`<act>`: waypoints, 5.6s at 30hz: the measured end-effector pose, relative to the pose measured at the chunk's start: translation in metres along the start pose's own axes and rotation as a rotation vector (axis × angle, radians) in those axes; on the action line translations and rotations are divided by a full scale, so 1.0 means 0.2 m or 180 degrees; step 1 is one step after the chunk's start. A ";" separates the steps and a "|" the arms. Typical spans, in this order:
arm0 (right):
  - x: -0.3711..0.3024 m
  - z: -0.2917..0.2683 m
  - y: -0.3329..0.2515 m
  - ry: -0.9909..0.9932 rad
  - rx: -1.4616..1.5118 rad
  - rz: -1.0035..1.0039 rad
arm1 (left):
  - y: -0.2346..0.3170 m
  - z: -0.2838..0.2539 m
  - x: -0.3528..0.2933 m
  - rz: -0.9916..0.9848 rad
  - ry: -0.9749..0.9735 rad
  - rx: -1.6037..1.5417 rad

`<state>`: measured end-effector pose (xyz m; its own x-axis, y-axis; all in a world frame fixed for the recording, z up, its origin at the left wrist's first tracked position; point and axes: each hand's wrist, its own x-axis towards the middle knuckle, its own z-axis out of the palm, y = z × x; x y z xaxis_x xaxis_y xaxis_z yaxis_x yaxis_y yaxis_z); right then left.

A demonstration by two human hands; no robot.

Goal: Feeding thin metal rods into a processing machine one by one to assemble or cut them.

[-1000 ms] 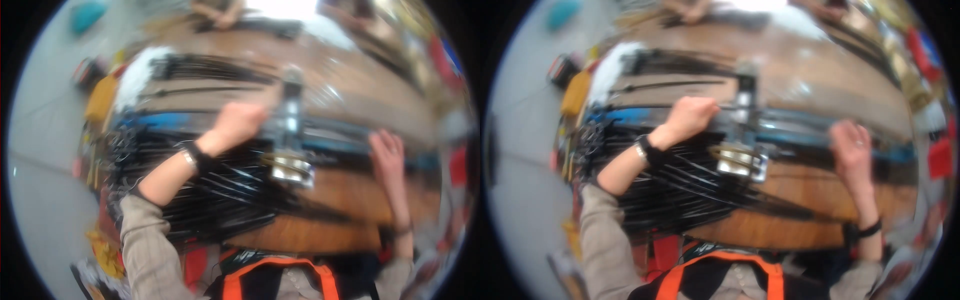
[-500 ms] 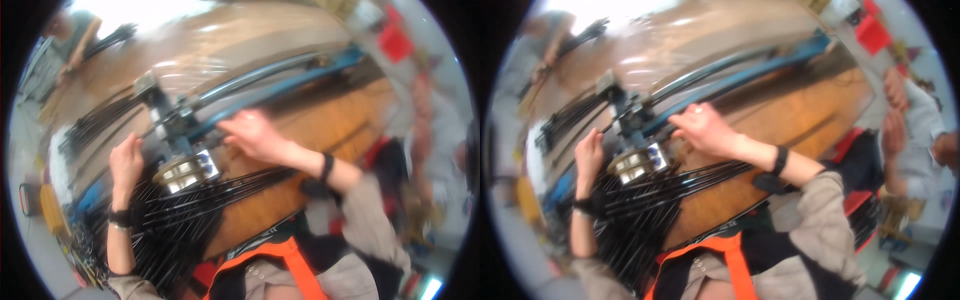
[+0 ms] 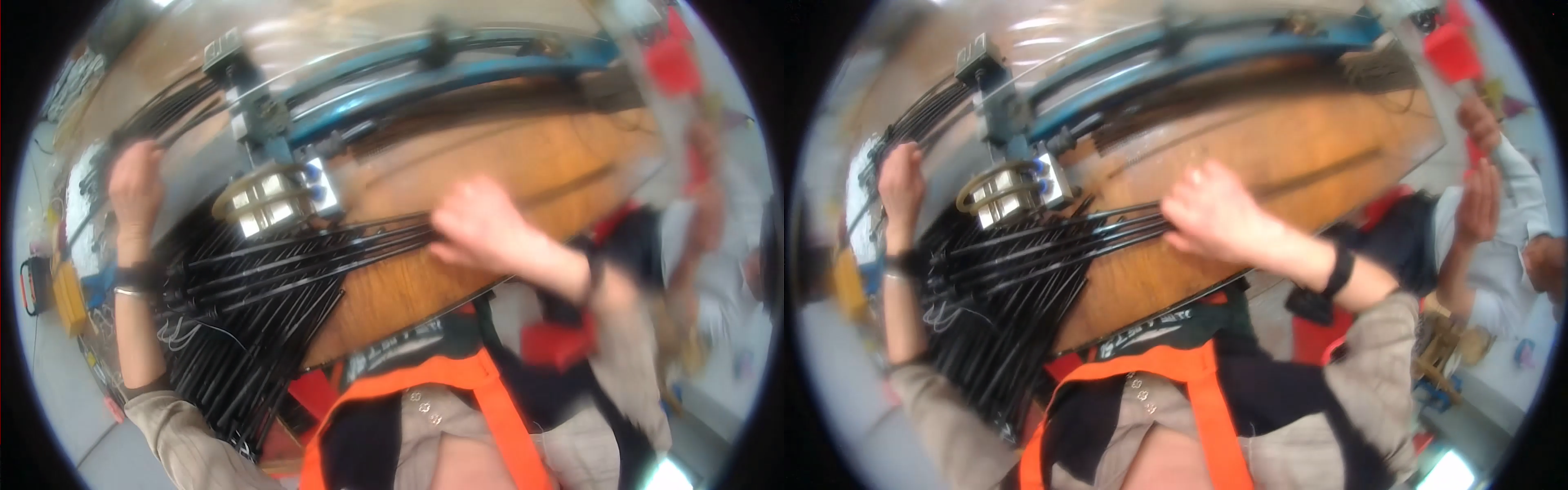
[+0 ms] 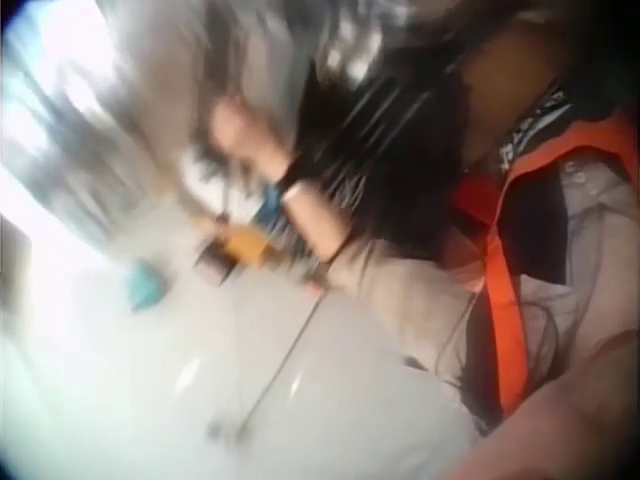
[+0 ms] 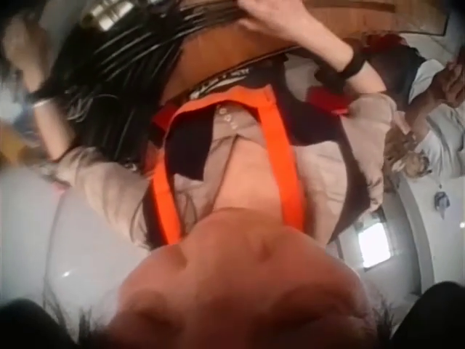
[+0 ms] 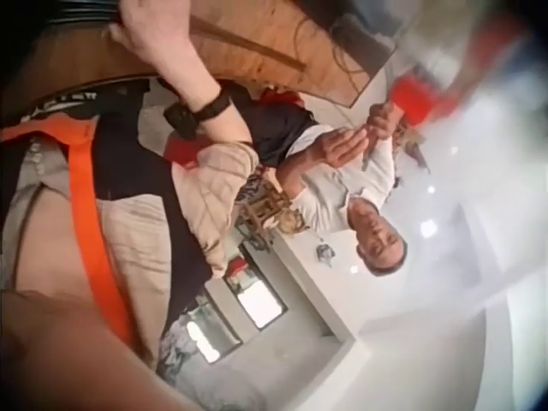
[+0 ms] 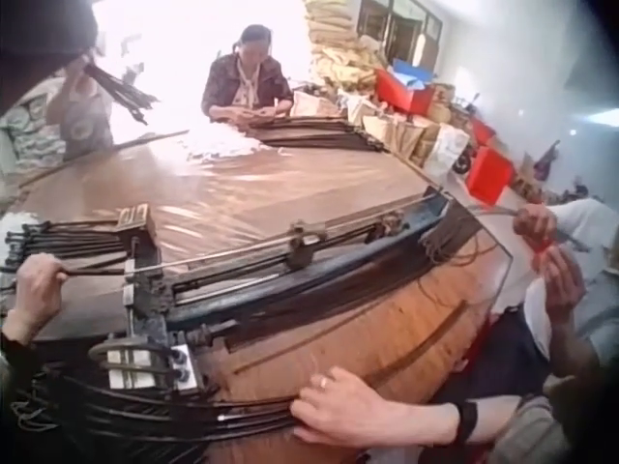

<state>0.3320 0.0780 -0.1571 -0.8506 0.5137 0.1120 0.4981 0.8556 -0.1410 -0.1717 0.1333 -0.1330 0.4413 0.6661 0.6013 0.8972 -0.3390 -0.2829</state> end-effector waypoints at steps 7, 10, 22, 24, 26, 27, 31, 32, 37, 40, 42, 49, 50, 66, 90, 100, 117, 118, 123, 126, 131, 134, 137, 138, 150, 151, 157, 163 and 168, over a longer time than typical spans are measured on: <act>-0.27 0.30 -0.05 0.1393 0.0160 0.0467 | 0.95 -0.61 0.06 0.0189 -0.0346 -0.0687; -0.18 0.09 -0.06 0.2073 0.0049 0.0383 | 1.42 -0.59 0.11 0.0145 -0.0869 -0.1682; -0.17 0.00 0.17 0.2552 -0.0094 0.0137 | 1.31 -0.71 0.37 0.0092 -0.1372 -0.1649; -0.11 0.00 0.26 0.3424 0.0299 0.0408 | 1.14 -0.83 0.41 -0.0001 -0.0961 -0.1166; -0.05 -0.05 0.41 0.3214 -0.0094 0.0490 | 0.93 -0.94 0.44 -0.0320 -0.0453 -0.0627; 0.00 -0.05 0.45 0.2821 0.0145 0.0652 | 0.81 -0.99 0.45 -0.0473 -0.0154 -0.0442; 0.43 -0.06 0.39 0.1962 0.1730 0.0953 | 0.45 -1.15 0.45 -0.0787 0.0184 0.0115; 0.58 -0.08 0.33 0.2060 0.1905 0.0620 | 0.40 -1.17 0.43 -0.0980 0.0163 0.0099; 1.14 -0.19 0.09 0.1920 0.2424 -0.0690 | 0.30 -1.18 0.23 -0.1269 0.0138 0.0112; 1.22 -0.22 0.07 0.1850 0.2473 -0.0522 | 0.29 -1.16 0.06 -0.1699 0.0006 -0.0126; 1.21 -0.21 0.08 0.1709 0.2699 -0.0482 | 0.28 -1.14 -0.02 -0.1879 -0.0172 -0.0150; 1.34 -0.24 0.01 0.0711 0.1835 -0.0537 | 0.28 -1.04 -0.01 -0.2105 -0.0158 -0.0545; 1.37 -0.24 -0.02 0.0365 0.1456 -0.0388 | 0.28 -1.03 -0.01 -0.2041 -0.0191 -0.0527; 0.22 -0.30 1.02 0.1831 -0.1069 0.0647 | 0.37 -0.39 0.23 -0.0842 -0.1029 -0.0975; 0.23 -0.07 0.46 0.2060 -0.0457 -0.0027 | 0.49 -0.11 0.27 -0.1337 -0.0984 -0.1212; 0.34 -0.04 0.25 0.2110 0.0285 -0.0006 | 0.49 -0.14 0.30 -0.1517 -0.1313 -0.1171; 0.17 -0.17 0.22 0.0328 -0.0236 -0.0068 | 0.33 0.03 0.23 -0.0137 -0.0281 -0.0473; 0.05 -0.15 0.14 0.0310 -0.0352 -0.0146 | 0.26 0.01 0.24 -0.0179 -0.0079 -0.0396; -0.22 0.11 -0.04 0.0497 -0.0091 0.0337 | 0.28 -0.24 0.24 -0.0022 -0.0190 0.0828; -0.19 0.14 -0.02 0.1766 0.0280 0.0375 | 0.77 -0.58 0.13 -0.0936 -0.2176 -0.0305; -0.10 0.05 -0.03 0.2116 0.0084 0.0227 | 1.49 -0.57 0.13 -0.0213 -0.0989 -0.1675; -0.13 0.05 0.04 0.1705 0.0185 0.0199 | 1.51 -0.51 0.20 -0.0285 -0.0946 -0.1621; -0.25 0.09 0.27 0.2616 0.0169 0.0618 | 1.31 -0.59 0.28 -0.0288 -0.0709 -0.1536; -0.29 0.10 0.35 0.3000 0.0237 0.0654 | 1.21 -0.65 0.30 -0.0206 -0.0708 -0.1490; 0.93 -0.18 0.21 0.1951 0.3181 -0.0152 | 0.29 -1.14 0.28 -0.1128 0.0368 0.0184; 1.05 -0.20 0.16 0.2013 0.3007 -0.0482 | 0.28 -1.15 0.24 -0.1265 0.0232 0.0184; 1.26 -0.20 0.04 0.1453 0.2530 -0.0670 | 0.27 -1.12 -0.11 -0.1905 -0.0105 -0.0138; 1.35 -0.19 -0.01 0.0989 0.2256 -0.0802 | 0.26 -1.04 -0.17 -0.2022 -0.0202 -0.0348; 1.45 -0.14 -0.09 0.0370 0.1173 -0.0554 | 0.23 -1.02 -0.15 -0.2096 -0.0222 -0.0379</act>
<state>0.0820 0.2135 -0.0954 -0.8817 0.3854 0.2723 0.2372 0.8609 -0.4501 -0.1465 -0.0373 -0.0121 -0.1940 0.7989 0.5694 0.9733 0.0844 0.2132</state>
